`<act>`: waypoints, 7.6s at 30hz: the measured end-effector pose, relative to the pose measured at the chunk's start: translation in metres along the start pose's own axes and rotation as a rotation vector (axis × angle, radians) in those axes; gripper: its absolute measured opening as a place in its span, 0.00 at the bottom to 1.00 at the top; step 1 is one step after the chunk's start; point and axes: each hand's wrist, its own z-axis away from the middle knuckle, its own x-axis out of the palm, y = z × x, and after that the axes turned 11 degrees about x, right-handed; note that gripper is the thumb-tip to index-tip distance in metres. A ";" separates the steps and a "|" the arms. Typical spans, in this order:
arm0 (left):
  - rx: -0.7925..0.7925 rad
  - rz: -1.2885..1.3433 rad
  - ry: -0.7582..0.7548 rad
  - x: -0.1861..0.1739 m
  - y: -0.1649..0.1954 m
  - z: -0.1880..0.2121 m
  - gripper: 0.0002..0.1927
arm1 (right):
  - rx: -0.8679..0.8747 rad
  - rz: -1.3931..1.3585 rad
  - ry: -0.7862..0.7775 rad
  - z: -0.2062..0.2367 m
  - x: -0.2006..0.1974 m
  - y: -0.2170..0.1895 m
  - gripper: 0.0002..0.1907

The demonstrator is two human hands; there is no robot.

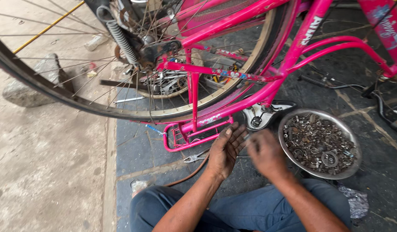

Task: The person sits on the ground beside a pink bicycle and works on the rear wheel and brake assembly. They thread and position the brake cable by hand, fit small hardware parts, and use pliers to grip and tighten components at the brake mount.

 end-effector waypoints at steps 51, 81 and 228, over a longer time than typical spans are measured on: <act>-0.062 -0.472 -0.042 -0.045 -0.021 -0.023 0.13 | 0.039 -0.033 -0.175 -0.005 0.011 -0.009 0.08; 0.708 -2.534 -0.354 0.136 0.296 -0.099 0.14 | 0.256 -1.232 -0.391 -0.153 0.066 -0.136 0.11; 0.062 -2.325 -0.271 0.157 0.356 -0.111 0.20 | -0.020 -0.783 0.244 -0.201 0.098 -0.189 0.28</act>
